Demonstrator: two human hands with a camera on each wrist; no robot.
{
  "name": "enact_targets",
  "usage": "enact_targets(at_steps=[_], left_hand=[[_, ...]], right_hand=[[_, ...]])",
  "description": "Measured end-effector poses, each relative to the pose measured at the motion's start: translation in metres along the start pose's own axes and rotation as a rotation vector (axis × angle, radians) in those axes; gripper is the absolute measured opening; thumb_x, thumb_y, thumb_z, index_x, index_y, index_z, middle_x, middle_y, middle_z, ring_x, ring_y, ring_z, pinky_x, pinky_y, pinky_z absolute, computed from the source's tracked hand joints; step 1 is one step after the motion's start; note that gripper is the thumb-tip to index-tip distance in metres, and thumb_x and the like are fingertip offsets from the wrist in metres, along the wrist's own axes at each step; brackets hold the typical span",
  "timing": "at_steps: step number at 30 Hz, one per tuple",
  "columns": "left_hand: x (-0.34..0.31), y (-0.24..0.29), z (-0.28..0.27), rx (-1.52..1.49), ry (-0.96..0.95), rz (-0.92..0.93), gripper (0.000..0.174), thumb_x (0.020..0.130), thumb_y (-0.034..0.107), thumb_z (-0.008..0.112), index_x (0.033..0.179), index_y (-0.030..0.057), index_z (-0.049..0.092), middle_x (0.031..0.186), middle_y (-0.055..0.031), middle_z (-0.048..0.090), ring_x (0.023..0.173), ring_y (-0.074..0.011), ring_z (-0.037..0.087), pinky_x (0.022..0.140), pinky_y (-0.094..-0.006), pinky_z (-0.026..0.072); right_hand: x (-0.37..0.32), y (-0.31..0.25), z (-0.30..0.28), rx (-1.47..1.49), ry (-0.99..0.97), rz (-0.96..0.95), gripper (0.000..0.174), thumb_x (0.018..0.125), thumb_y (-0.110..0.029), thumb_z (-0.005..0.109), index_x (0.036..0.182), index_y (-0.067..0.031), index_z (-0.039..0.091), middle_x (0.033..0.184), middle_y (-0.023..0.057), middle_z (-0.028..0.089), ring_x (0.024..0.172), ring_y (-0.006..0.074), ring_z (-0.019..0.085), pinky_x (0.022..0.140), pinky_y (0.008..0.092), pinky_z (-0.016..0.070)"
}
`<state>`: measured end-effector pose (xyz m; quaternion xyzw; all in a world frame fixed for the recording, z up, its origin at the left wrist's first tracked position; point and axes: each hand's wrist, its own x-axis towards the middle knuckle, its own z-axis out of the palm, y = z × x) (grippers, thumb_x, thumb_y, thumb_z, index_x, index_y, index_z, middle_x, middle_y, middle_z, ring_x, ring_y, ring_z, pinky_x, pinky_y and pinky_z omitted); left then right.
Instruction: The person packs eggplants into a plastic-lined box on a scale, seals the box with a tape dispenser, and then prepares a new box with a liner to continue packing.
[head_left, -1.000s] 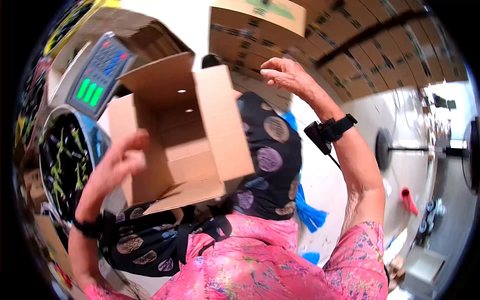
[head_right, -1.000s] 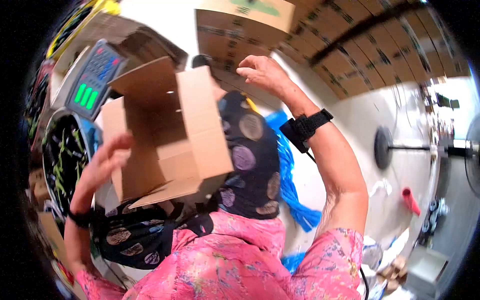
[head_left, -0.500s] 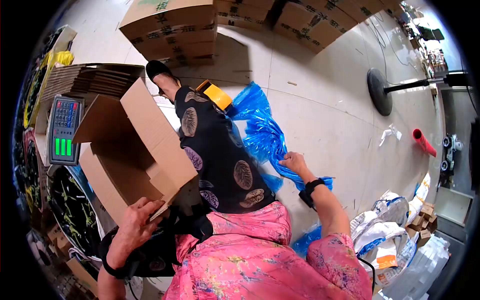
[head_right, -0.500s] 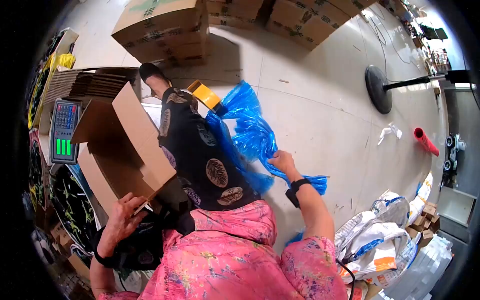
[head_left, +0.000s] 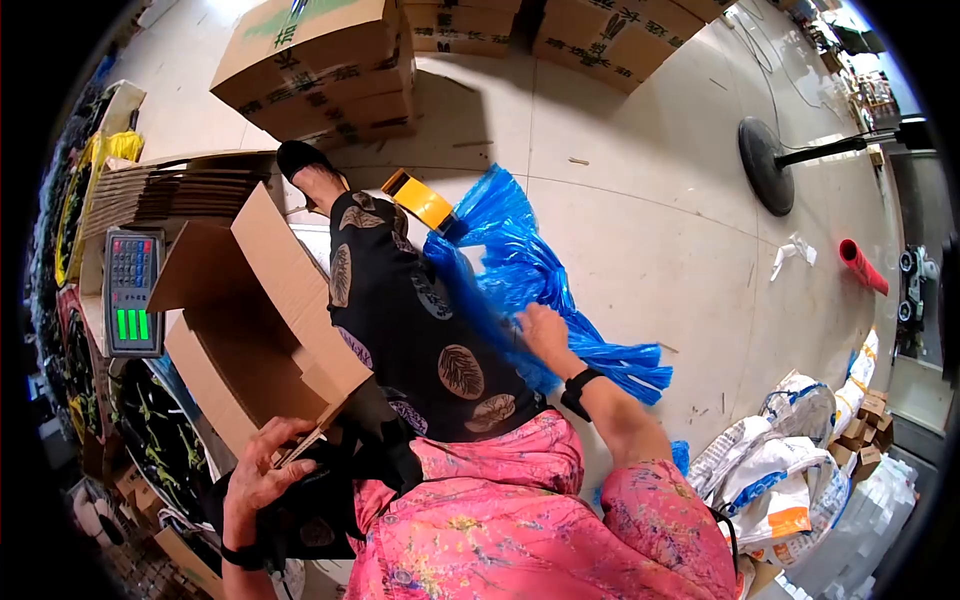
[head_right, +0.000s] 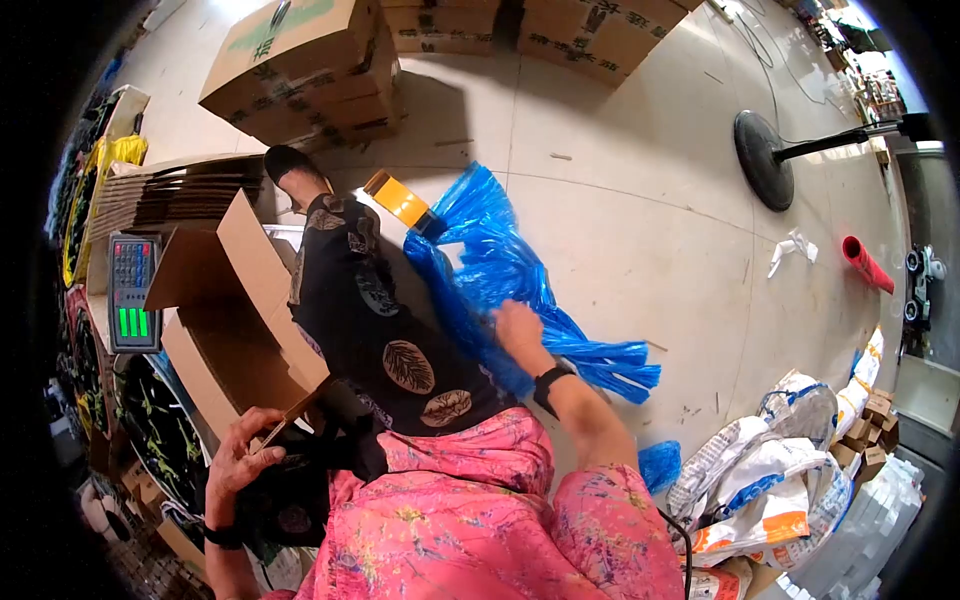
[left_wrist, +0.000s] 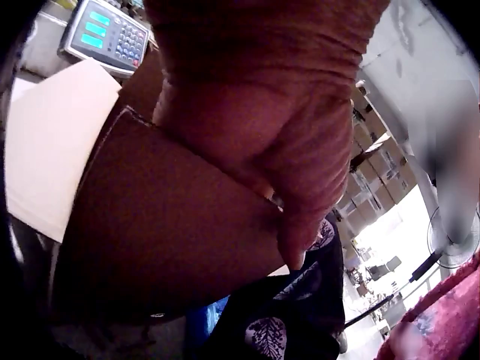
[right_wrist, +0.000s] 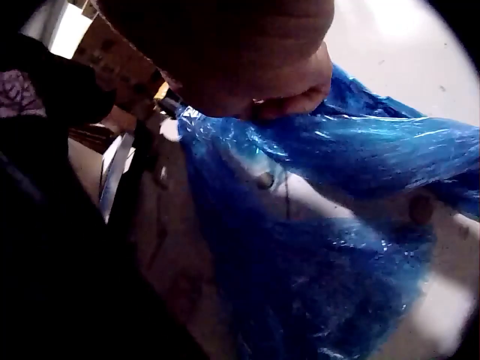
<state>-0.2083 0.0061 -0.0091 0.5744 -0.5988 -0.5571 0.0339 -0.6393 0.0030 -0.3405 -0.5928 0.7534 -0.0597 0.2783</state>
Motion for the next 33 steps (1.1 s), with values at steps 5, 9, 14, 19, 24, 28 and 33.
enact_targets(at_steps=[5,9,14,19,24,28,33], left_hand=[[0.002,0.003,0.000,-0.002,-0.023,-0.007,0.055,0.081,0.033,0.076,0.122,-0.0013,0.062,0.111,-0.0156,0.062,0.104,-0.0292,0.062,0.090,-0.0374,0.0480],[-0.002,0.015,-0.011,-0.065,-0.035,-0.038,0.058,0.080,0.032,0.078,0.124,-0.0014,0.061,0.111,-0.0144,0.062,0.103,-0.0274,0.062,0.091,-0.0366,0.0474],[-0.001,0.037,-0.027,-0.104,0.035,0.081,0.065,0.079,0.036,0.080,0.128,-0.0018,0.059,0.110,-0.0134,0.064,0.104,-0.0258,0.062,0.093,-0.0361,0.0472],[0.009,0.076,-0.026,-0.144,-0.044,0.221,0.059,0.078,0.028,0.078,0.127,-0.0006,0.061,0.114,-0.0145,0.065,0.107,-0.0273,0.062,0.093,-0.0361,0.0479],[0.033,0.100,0.009,-0.242,-0.171,0.397,0.056,0.086,0.025,0.073,0.133,0.0008,0.056,0.118,-0.0145,0.063,0.109,-0.0268,0.063,0.092,-0.0359,0.0515],[0.064,0.113,0.064,-0.472,-0.051,0.363,0.075,0.085,0.021,0.077,0.146,0.0009,0.038,0.130,-0.0171,0.053,0.120,-0.0262,0.056,0.098,-0.0372,0.0496],[0.097,0.136,0.091,-0.638,0.130,0.677,0.057,0.085,0.012,0.077,0.132,-0.0002,0.049,0.120,-0.0115,0.057,0.114,-0.0179,0.054,0.093,-0.0315,0.0483]], right_hand=[[0.007,-0.010,0.022,0.119,-0.083,-0.042,0.027,0.089,-0.030,0.066,0.082,-0.0043,0.064,0.083,0.0212,0.067,0.080,0.0432,0.065,0.070,0.0514,0.0511],[0.011,-0.028,-0.050,0.225,-0.019,-0.007,0.026,0.084,-0.031,0.072,0.078,-0.0054,0.068,0.081,0.0192,0.068,0.079,0.0377,0.066,0.069,0.0448,0.0512],[0.022,0.004,-0.114,0.319,-0.299,-0.178,0.027,0.086,-0.027,0.073,0.077,-0.0033,0.064,0.068,0.0081,0.060,0.063,0.0129,0.059,0.062,0.0330,0.0495],[0.030,-0.009,-0.161,1.001,-0.339,0.098,0.020,0.098,-0.023,0.059,0.096,-0.0031,0.062,0.088,0.0037,0.066,0.073,0.0117,0.063,0.067,0.0286,0.0535],[0.008,-0.080,-0.206,1.693,-0.531,0.004,0.027,0.105,-0.019,0.044,0.121,0.0011,0.051,0.112,0.0119,0.065,0.100,0.0195,0.066,0.090,0.0351,0.0556],[-0.012,-0.157,-0.246,1.893,-0.500,-0.146,0.034,0.105,-0.019,0.044,0.130,0.0022,0.048,0.122,0.0140,0.062,0.110,0.0228,0.063,0.098,0.0378,0.0520],[-0.056,-0.260,-0.298,1.845,-0.515,-0.342,0.038,0.103,-0.022,0.050,0.134,0.0001,0.049,0.126,0.0124,0.062,0.116,0.0259,0.060,0.104,0.0402,0.0473]])
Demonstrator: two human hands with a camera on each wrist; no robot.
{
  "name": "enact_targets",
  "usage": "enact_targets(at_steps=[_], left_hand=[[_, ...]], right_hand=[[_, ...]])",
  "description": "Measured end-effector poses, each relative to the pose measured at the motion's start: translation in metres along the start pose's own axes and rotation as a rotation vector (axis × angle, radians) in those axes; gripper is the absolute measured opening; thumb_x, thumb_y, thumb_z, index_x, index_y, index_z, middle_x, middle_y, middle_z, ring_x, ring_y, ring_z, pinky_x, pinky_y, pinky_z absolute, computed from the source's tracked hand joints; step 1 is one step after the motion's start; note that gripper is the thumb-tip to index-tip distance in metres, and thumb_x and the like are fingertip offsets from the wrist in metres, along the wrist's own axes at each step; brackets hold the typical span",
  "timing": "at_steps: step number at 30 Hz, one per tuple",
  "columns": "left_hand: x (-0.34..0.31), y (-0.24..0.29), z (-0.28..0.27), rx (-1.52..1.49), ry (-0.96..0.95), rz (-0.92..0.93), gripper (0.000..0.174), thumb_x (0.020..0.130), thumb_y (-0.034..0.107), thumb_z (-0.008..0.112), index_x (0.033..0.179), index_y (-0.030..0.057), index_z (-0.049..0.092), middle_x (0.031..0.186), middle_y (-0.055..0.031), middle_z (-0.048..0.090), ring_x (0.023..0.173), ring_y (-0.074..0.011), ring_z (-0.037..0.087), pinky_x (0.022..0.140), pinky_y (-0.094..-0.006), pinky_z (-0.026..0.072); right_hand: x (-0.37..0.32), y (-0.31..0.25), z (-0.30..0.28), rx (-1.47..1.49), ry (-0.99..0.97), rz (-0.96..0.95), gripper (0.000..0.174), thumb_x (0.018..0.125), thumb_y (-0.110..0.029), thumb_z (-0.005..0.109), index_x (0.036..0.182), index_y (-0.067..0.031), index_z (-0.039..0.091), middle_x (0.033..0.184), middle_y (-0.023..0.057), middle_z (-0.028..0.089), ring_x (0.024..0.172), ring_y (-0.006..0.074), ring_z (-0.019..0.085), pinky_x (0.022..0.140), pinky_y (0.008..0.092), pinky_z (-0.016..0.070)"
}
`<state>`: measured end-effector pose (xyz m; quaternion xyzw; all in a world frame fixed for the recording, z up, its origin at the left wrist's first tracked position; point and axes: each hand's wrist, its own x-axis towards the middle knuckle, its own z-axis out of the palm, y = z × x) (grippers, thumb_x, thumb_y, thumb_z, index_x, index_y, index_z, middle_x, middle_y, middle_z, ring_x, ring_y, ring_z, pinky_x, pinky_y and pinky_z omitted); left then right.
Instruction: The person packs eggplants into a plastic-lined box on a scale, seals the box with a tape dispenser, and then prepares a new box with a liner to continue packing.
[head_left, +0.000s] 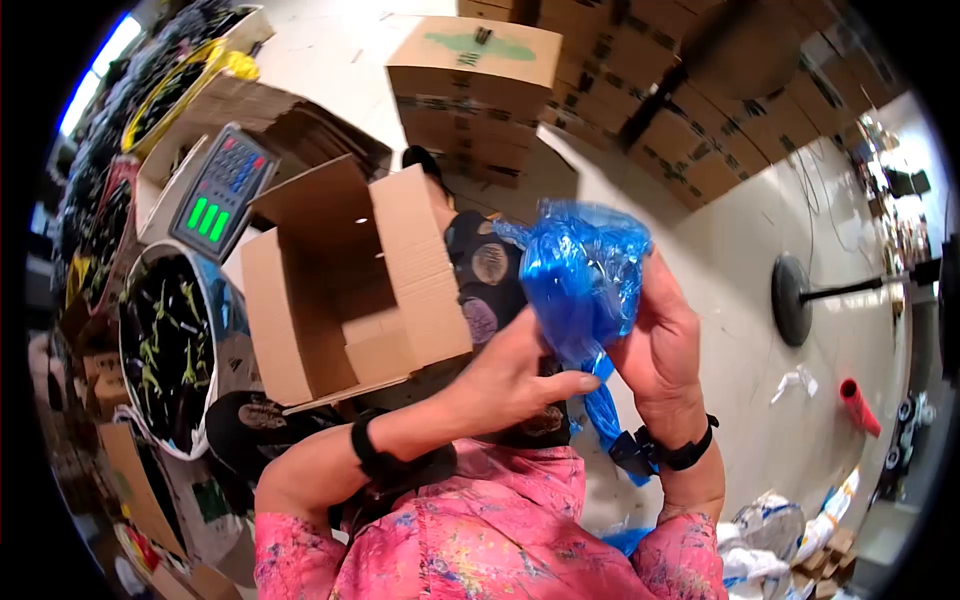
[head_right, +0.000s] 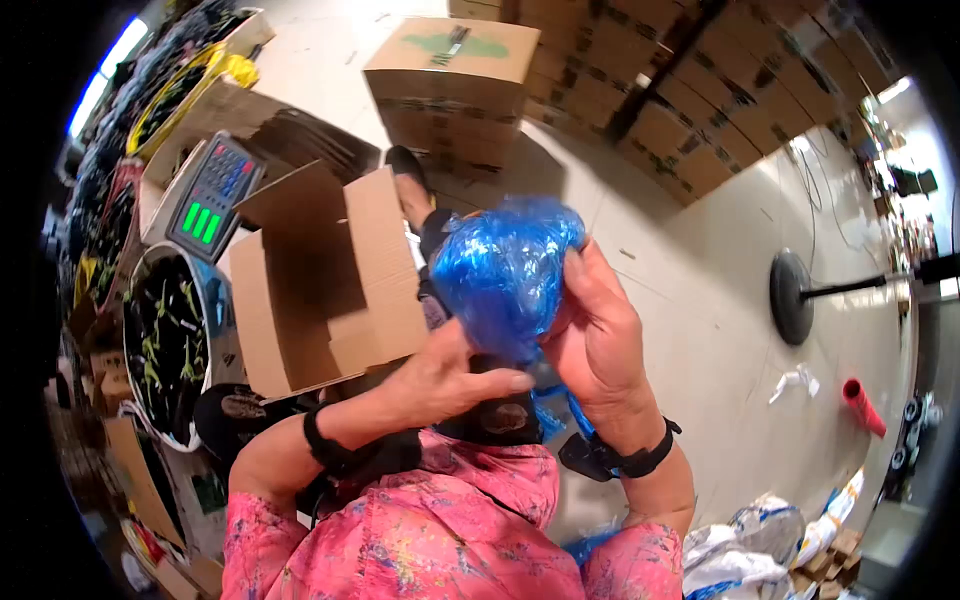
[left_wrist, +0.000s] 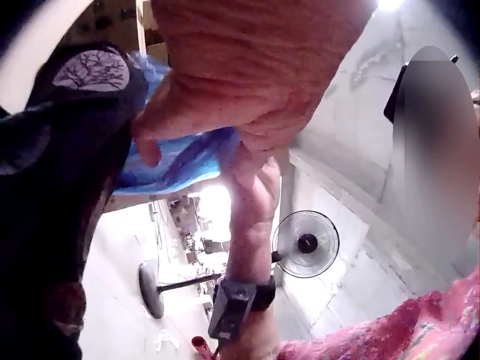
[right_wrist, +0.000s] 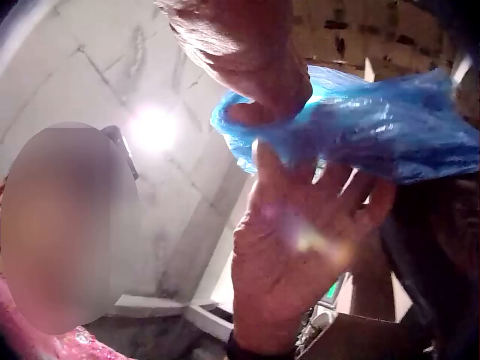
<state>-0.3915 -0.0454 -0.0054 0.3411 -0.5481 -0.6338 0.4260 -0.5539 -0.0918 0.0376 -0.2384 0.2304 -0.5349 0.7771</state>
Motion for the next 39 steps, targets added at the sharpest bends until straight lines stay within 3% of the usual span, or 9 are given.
enact_targets(at_steps=[6,13,15,19,22,27,32,35,39], left_hand=[[-0.031,0.038,-0.057,0.106,0.114,-0.002,0.024,0.101,0.012,0.049,0.115,0.0002,0.064,0.098,-0.0028,0.065,0.095,-0.0103,0.057,0.085,-0.0284,0.0484],[-0.064,0.103,-0.174,0.601,0.487,0.120,0.015,0.097,0.007,0.055,0.104,-0.0028,0.064,0.085,0.0019,0.062,0.078,-0.0054,0.054,0.071,-0.0230,0.0469],[-0.067,0.094,-0.203,0.390,0.543,0.001,0.015,0.097,0.008,0.056,0.102,-0.0032,0.063,0.085,0.0020,0.062,0.077,-0.0054,0.055,0.070,-0.0227,0.0469],[-0.082,0.024,-0.269,0.851,0.434,-0.143,0.014,0.089,0.008,0.059,0.099,-0.0003,0.065,0.079,-0.0100,0.066,0.076,-0.0210,0.064,0.072,-0.0358,0.0520],[-0.103,-0.010,-0.288,1.323,0.293,-0.411,0.020,0.079,0.006,0.056,0.097,0.0023,0.065,0.087,-0.0260,0.066,0.084,-0.0479,0.062,0.076,-0.0536,0.0513],[-0.083,-0.018,-0.337,1.382,0.725,-0.248,0.015,0.083,0.009,0.055,0.093,0.0020,0.063,0.086,-0.0226,0.067,0.085,-0.0437,0.065,0.073,-0.0522,0.0518],[-0.072,-0.023,-0.358,1.221,0.806,-0.219,0.021,0.082,0.008,0.054,0.096,0.0050,0.069,0.090,-0.0237,0.067,0.090,-0.0423,0.066,0.077,-0.0503,0.0534],[-0.082,-0.016,-0.336,1.452,0.277,-0.561,0.021,0.081,0.004,0.055,0.095,0.0060,0.069,0.090,-0.0230,0.068,0.088,-0.0439,0.065,0.077,-0.0498,0.0532],[-0.061,0.014,-0.278,1.171,0.600,0.020,0.017,0.086,0.007,0.059,0.100,0.0035,0.068,0.093,-0.0181,0.066,0.086,-0.0351,0.065,0.077,-0.0423,0.0534]], right_hand=[[0.027,-0.024,0.039,0.014,-0.107,-0.103,0.023,0.100,-0.015,0.057,0.121,-0.0047,0.056,0.116,0.0095,0.065,0.107,0.0199,0.064,0.097,0.0383,0.0518],[0.073,-0.002,0.065,-0.100,-0.215,-0.182,0.014,0.102,-0.015,0.056,0.113,-0.0071,0.052,0.103,0.0047,0.065,0.094,0.0128,0.066,0.084,0.0300,0.0569],[0.088,0.019,0.071,-0.164,-0.189,-0.204,0.015,0.101,-0.016,0.057,0.112,-0.0074,0.051,0.101,0.0045,0.065,0.090,0.0123,0.065,0.082,0.0292,0.0569],[0.096,0.072,0.049,-0.383,-0.088,-0.153,0.013,0.099,-0.014,0.058,0.107,-0.0063,0.051,0.098,0.0016,0.058,0.087,0.0088,0.057,0.075,0.0244,0.0507],[0.075,0.099,0.015,-0.525,-0.043,0.065,0.013,0.098,-0.012,0.060,0.107,-0.0061,0.053,0.092,-0.0008,0.059,0.078,0.0062,0.056,0.070,0.0223,0.0484],[0.061,0.103,0.016,-0.467,0.003,0.111,0.012,0.097,-0.008,0.061,0.106,-0.0060,0.053,0.092,0.0000,0.062,0.078,0.0056,0.058,0.071,0.0229,0.0492],[0.035,0.092,0.035,-0.471,0.053,0.010,0.011,0.097,-0.008,0.060,0.104,-0.0051,0.052,0.090,0.0006,0.062,0.078,0.0058,0.059,0.071,0.0213,0.0486],[0.012,0.089,0.020,-0.814,0.106,0.066,0.010,0.096,-0.008,0.062,0.103,-0.0057,0.055,0.081,-0.0016,0.060,0.069,0.0047,0.055,0.063,0.0208,0.0471],[-0.011,0.108,0.024,-0.856,0.049,0.254,0.010,0.096,-0.005,0.061,0.105,-0.0034,0.058,0.082,0.0013,0.061,0.066,0.0075,0.056,0.060,0.0217,0.0469]])
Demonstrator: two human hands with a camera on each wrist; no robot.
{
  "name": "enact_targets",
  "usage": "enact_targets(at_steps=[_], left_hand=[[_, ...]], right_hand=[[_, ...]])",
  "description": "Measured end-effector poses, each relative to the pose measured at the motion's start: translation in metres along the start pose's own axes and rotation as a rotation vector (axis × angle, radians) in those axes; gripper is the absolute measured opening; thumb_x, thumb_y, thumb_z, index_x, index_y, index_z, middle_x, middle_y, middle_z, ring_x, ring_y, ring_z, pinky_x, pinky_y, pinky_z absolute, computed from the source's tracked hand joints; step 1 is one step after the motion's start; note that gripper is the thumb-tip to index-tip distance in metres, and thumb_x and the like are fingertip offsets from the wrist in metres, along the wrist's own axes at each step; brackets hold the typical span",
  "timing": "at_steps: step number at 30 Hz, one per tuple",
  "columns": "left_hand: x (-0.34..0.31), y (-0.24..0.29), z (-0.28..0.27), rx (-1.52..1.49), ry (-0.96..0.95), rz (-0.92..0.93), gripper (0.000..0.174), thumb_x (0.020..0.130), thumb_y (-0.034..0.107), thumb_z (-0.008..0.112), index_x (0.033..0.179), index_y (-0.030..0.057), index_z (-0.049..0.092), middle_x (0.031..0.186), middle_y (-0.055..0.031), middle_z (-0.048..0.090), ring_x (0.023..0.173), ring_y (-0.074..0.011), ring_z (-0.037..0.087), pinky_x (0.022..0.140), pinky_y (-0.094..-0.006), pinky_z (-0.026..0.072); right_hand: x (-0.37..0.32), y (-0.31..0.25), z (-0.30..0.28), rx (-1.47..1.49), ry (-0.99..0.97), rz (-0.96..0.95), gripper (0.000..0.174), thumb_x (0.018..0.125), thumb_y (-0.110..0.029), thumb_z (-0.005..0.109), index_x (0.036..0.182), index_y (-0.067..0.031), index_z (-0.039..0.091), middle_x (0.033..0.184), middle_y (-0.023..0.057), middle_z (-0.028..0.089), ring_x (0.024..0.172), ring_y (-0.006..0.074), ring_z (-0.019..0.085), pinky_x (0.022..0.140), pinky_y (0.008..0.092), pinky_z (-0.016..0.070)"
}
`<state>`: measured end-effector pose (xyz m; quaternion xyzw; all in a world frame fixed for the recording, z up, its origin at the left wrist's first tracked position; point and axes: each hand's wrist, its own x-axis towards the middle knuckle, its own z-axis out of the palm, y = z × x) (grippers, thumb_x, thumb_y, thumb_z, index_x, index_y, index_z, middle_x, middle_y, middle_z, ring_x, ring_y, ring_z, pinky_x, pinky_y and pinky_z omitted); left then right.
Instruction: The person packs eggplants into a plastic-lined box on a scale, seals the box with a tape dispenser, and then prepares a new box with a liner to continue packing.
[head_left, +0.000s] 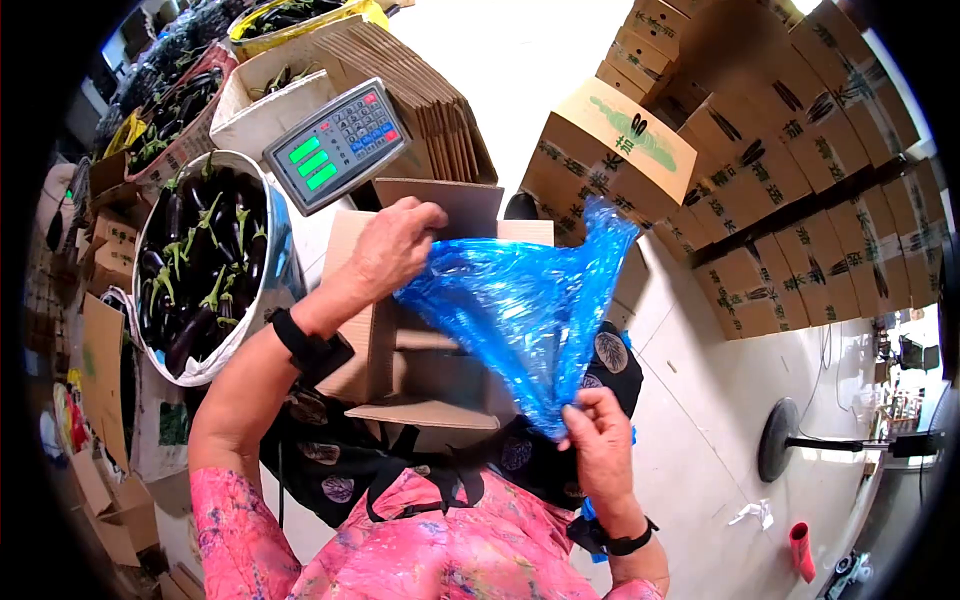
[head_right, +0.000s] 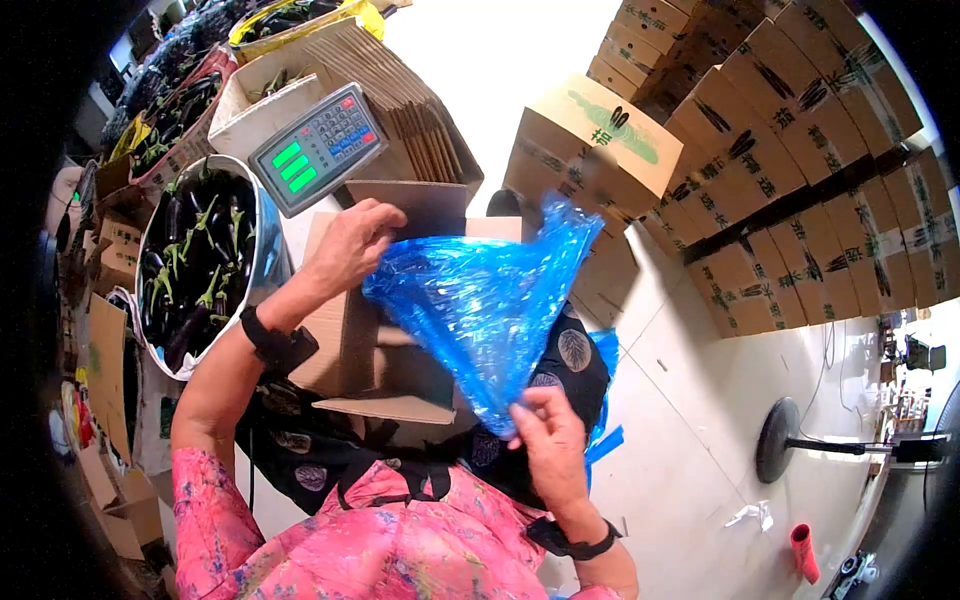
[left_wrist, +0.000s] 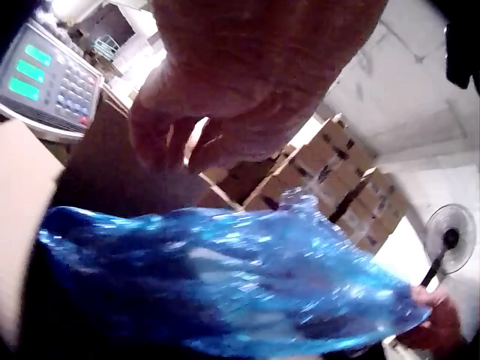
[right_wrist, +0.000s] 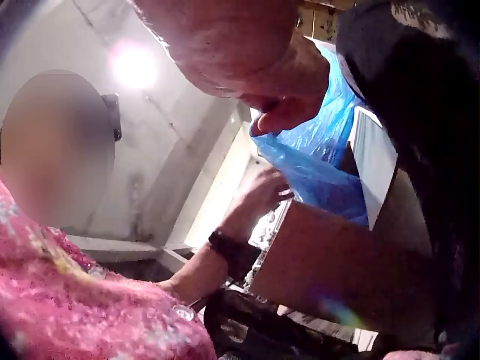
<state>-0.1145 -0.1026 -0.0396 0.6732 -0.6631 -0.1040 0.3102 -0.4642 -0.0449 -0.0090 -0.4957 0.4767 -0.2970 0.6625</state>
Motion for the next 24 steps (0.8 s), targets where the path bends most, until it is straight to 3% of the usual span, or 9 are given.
enact_targets(at_steps=[2,4,5,8,11,15,18,21,24], left_hand=[[0.005,0.045,0.003,-0.288,-0.085,-0.039,0.028,0.092,0.020,0.065,0.112,0.0004,0.066,0.100,-0.0140,0.067,0.090,-0.0229,0.065,0.079,-0.0364,0.0535],[0.001,0.079,0.027,-0.497,-0.237,-0.247,0.081,0.080,0.057,0.073,0.128,-0.0060,0.057,0.107,-0.0222,0.066,0.093,-0.0293,0.068,0.083,-0.0392,0.0532],[-0.002,0.089,0.039,-0.492,-0.315,-0.185,0.093,0.077,0.061,0.074,0.134,-0.0087,0.051,0.105,-0.0227,0.067,0.090,-0.0310,0.068,0.081,-0.0396,0.0535],[-0.007,0.102,0.071,-0.366,-0.506,-0.268,0.044,0.085,0.033,0.072,0.109,-0.0030,0.064,0.087,-0.0175,0.067,0.079,-0.0228,0.062,0.072,-0.0357,0.0505],[-0.023,0.105,0.090,-0.769,-0.346,-0.371,0.026,0.086,0.020,0.067,0.092,-0.0044,0.062,0.074,-0.0170,0.060,0.069,-0.0201,0.055,0.064,-0.0371,0.0459],[-0.037,0.119,0.048,-0.554,-0.203,-0.062,0.019,0.085,0.013,0.064,0.099,-0.0009,0.062,0.072,-0.0186,0.055,0.067,-0.0228,0.057,0.063,-0.0384,0.0455],[-0.062,0.137,0.020,-0.388,-0.231,0.435,0.022,0.080,0.008,0.060,0.102,0.0100,0.061,0.080,-0.0155,0.054,0.075,-0.0375,0.059,0.062,-0.0461,0.0469],[-0.094,0.153,0.011,-0.198,-0.448,0.644,0.032,0.080,0.013,0.061,0.112,0.0154,0.063,0.085,-0.0116,0.055,0.077,-0.0322,0.060,0.065,-0.0447,0.0478],[-0.121,0.159,0.015,-0.138,-0.545,0.744,0.034,0.081,0.018,0.061,0.115,0.0132,0.063,0.085,-0.0109,0.055,0.078,-0.0289,0.058,0.066,-0.0408,0.0466]], right_hand=[[-0.003,0.006,0.011,-0.004,-0.031,-0.016,0.010,0.097,-0.007,0.061,0.106,-0.0042,0.057,0.082,0.0014,0.061,0.066,0.0079,0.057,0.062,0.0203,0.0466],[-0.006,0.013,0.017,-0.077,-0.082,-0.028,0.010,0.097,-0.006,0.060,0.106,-0.0024,0.059,0.090,0.0030,0.065,0.071,0.0070,0.058,0.066,0.0201,0.0477],[-0.007,0.016,0.021,-0.163,-0.108,-0.053,0.010,0.096,-0.005,0.060,0.106,-0.0012,0.061,0.091,0.0027,0.065,0.073,0.0077,0.059,0.068,0.0208,0.0484],[-0.004,0.018,0.028,-0.461,-0.265,-0.445,0.018,0.088,0.000,0.065,0.106,0.0016,0.066,0.102,0.0141,0.068,0.092,0.0236,0.067,0.083,0.0305,0.0520],[-0.006,0.011,0.030,-0.647,-0.330,-0.579,0.030,0.088,-0.004,0.067,0.117,-0.0014,0.062,0.112,0.0216,0.064,0.095,0.0302,0.067,0.084,0.0340,0.0515],[-0.007,-0.004,0.009,-0.533,-0.042,-0.287,0.043,0.091,-0.009,0.066,0.131,-0.0001,0.054,0.119,0.0151,0.063,0.072,0.0134,0.060,0.069,0.0259,0.0499],[0.014,-0.002,-0.021,0.051,-0.173,0.107,0.058,0.105,-0.046,0.044,0.137,0.0011,0.049,0.132,0.0134,0.059,0.096,0.0154,0.062,0.083,0.0292,0.0514],[0.027,-0.013,-0.011,0.341,-0.176,0.210,0.089,0.097,-0.069,0.037,0.145,0.0062,0.038,0.141,0.0145,0.052,0.127,0.0224,0.051,0.108,0.0358,0.0377],[0.048,-0.018,-0.010,0.208,-0.290,0.161,0.061,0.099,-0.051,0.055,0.134,-0.0006,0.052,0.124,0.0068,0.062,0.107,0.0113,0.060,0.093,0.0288,0.0465]])
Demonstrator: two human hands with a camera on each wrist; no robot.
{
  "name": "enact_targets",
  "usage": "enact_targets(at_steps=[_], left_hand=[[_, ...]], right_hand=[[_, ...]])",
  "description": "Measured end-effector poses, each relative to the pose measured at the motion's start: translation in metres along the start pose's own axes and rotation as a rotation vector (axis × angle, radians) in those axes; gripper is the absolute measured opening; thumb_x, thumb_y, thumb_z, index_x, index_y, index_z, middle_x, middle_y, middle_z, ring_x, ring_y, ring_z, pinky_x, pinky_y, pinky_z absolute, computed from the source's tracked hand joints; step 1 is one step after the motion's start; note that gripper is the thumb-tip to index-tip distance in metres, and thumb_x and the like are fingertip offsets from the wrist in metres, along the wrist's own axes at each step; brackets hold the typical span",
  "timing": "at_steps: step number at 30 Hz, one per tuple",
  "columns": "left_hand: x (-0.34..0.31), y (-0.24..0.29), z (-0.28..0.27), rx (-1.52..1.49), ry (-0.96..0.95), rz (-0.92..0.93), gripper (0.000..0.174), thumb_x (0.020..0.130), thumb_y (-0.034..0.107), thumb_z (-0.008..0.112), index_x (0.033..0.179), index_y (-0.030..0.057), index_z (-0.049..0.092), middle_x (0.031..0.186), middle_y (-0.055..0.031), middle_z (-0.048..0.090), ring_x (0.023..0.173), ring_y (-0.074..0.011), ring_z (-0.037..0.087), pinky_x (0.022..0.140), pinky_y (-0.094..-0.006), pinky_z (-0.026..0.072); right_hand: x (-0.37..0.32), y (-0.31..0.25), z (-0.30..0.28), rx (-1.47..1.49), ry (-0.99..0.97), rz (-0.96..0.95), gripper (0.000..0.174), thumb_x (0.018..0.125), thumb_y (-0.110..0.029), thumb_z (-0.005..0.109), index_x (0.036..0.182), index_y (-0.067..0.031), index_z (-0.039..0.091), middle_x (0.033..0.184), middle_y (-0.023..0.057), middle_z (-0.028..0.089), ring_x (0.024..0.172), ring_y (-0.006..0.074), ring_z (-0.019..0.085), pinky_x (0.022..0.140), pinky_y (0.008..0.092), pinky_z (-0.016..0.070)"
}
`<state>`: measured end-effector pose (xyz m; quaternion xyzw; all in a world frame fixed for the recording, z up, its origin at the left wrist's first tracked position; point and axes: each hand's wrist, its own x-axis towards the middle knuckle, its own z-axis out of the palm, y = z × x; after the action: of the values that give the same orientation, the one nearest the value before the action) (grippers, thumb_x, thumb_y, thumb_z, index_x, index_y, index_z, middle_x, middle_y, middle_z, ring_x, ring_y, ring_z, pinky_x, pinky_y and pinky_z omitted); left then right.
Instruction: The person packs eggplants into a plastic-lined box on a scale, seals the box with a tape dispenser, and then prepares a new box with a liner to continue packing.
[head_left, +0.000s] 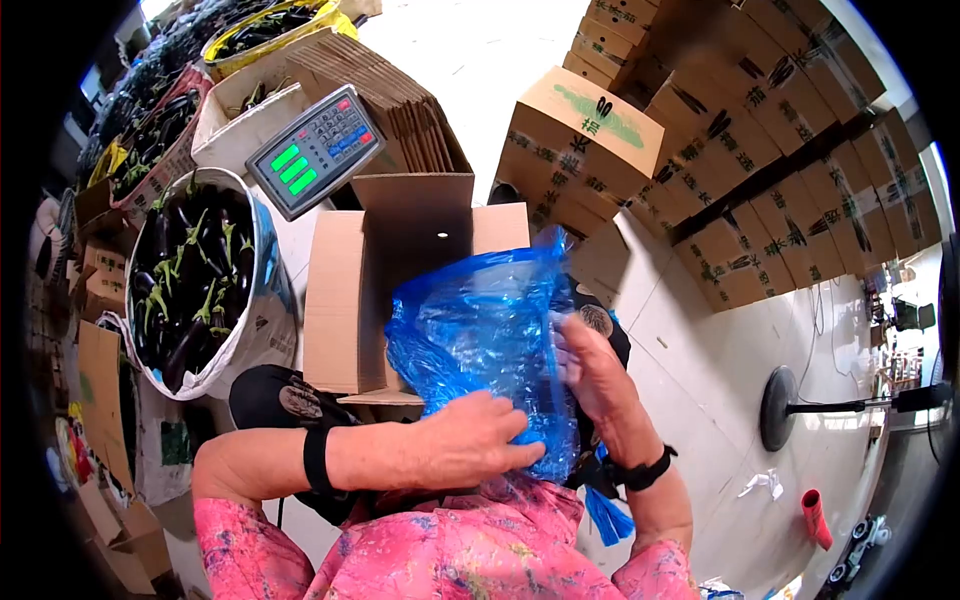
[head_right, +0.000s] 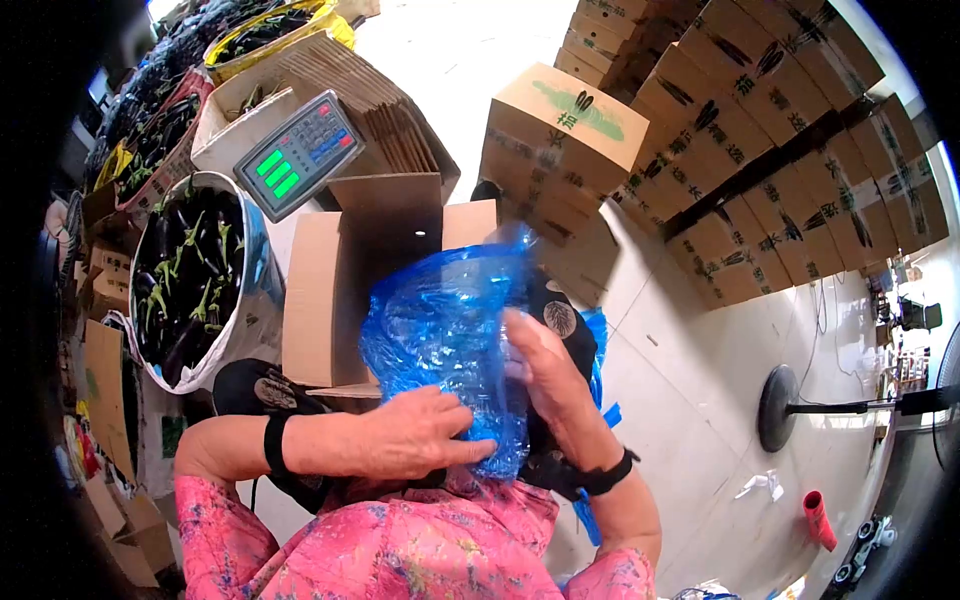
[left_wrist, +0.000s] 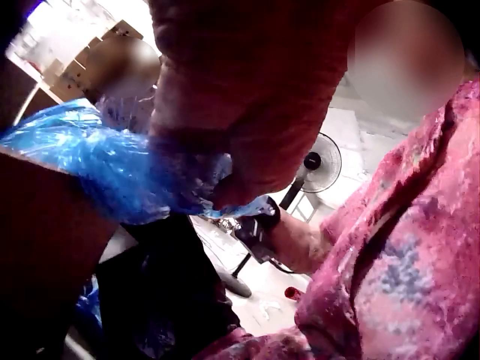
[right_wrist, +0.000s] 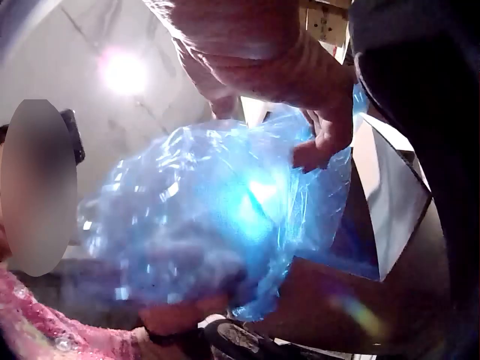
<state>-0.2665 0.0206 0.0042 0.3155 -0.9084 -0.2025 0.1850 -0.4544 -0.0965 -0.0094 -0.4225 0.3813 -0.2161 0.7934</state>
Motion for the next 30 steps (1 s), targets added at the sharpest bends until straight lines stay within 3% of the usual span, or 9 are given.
enact_targets(at_steps=[4,8,9,12,14,17,21,25,30], left_hand=[[-0.013,0.017,0.012,-0.240,-0.209,-0.028,0.033,0.084,0.021,0.063,0.115,0.0100,0.062,0.087,-0.0131,0.058,0.081,-0.0330,0.061,0.068,-0.0444,0.0488],[-0.022,0.017,0.005,-0.640,0.239,-0.365,0.025,0.088,0.027,0.068,0.098,0.0051,0.066,0.085,-0.0159,0.063,0.080,-0.0318,0.063,0.072,-0.0424,0.0518],[-0.020,0.017,-0.014,-0.733,0.392,-0.667,0.024,0.088,0.027,0.071,0.089,0.0036,0.066,0.082,-0.0103,0.064,0.075,-0.0213,0.062,0.070,-0.0355,0.0514],[-0.011,-0.009,-0.031,-0.975,0.909,-0.896,0.041,0.088,0.029,0.074,0.110,-0.0012,0.058,0.086,-0.0026,0.061,0.078,-0.0121,0.057,0.074,-0.0262,0.0481],[0.001,-0.020,-0.036,-1.014,0.924,-1.055,0.037,0.088,0.027,0.073,0.108,-0.0009,0.059,0.090,-0.0034,0.062,0.082,-0.0106,0.056,0.075,-0.0251,0.0468],[-0.001,-0.059,-0.021,-1.359,0.782,-0.903,0.031,0.090,0.023,0.072,0.109,0.0007,0.060,0.097,-0.0037,0.063,0.086,-0.0094,0.056,0.075,-0.0253,0.0471],[-0.006,-0.068,-0.051,-1.541,1.036,-0.841,0.006,0.099,0.015,0.058,0.100,0.0092,0.059,0.087,-0.0010,0.063,0.077,-0.0133,0.061,0.074,-0.0323,0.0554],[-0.052,-0.096,-0.076,-1.512,1.102,-0.676,0.012,0.100,0.013,0.055,0.110,0.0070,0.060,0.100,-0.0030,0.067,0.084,-0.0112,0.066,0.074,-0.0288,0.0586],[-0.109,-0.116,-0.095,-1.190,0.993,-0.892,0.022,0.100,0.014,0.055,0.117,0.0027,0.062,0.101,-0.0016,0.067,0.086,-0.0078,0.063,0.079,-0.0246,0.0533]], right_hand=[[0.016,-0.003,0.008,-0.146,-0.026,-0.032,0.028,0.094,-0.022,0.068,0.114,-0.0028,0.063,0.101,-0.0009,0.067,0.088,0.0064,0.060,0.078,0.0216,0.0497],[0.017,0.002,0.019,-0.095,0.113,-0.124,0.018,0.088,-0.018,0.074,0.100,-0.0053,0.068,0.089,-0.0022,0.066,0.083,0.0074,0.058,0.079,0.0233,0.0463],[0.016,0.006,0.019,-0.140,0.107,-0.154,0.017,0.085,-0.015,0.076,0.097,-0.0070,0.068,0.089,-0.0024,0.065,0.082,0.0078,0.057,0.078,0.0236,0.0463],[0.004,0.009,0.044,-0.148,0.095,-0.217,0.016,0.083,-0.015,0.078,0.092,-0.0083,0.066,0.087,-0.0023,0.064,0.082,0.0072,0.056,0.079,0.0238,0.0459],[0.000,0.011,0.056,-0.361,0.093,-0.324,0.021,0.081,-0.015,0.080,0.084,-0.0066,0.061,0.084,-0.0020,0.061,0.081,0.0074,0.055,0.076,0.0239,0.0459],[0.002,0.023,0.063,-0.469,0.038,-0.450,0.026,0.077,-0.014,0.084,0.082,-0.0046,0.060,0.082,-0.0011,0.058,0.077,0.0084,0.054,0.071,0.0252,0.0459],[0.002,0.023,0.037,-0.277,0.192,-0.314,0.020,0.102,-0.021,0.055,0.092,-0.0064,0.064,0.088,-0.0020,0.061,0.079,0.0079,0.056,0.074,0.0251,0.0467],[0.018,0.003,-0.013,0.269,0.296,-0.408,0.015,0.102,-0.014,0.054,0.112,-0.0054,0.062,0.105,0.0027,0.066,0.092,0.0119,0.062,0.086,0.0273,0.0521],[0.038,-0.022,-0.110,0.383,0.204,-0.407,0.024,0.100,-0.009,0.045,0.119,-0.0020,0.059,0.113,0.0097,0.067,0.102,0.0210,0.065,0.090,0.0372,0.0552]])
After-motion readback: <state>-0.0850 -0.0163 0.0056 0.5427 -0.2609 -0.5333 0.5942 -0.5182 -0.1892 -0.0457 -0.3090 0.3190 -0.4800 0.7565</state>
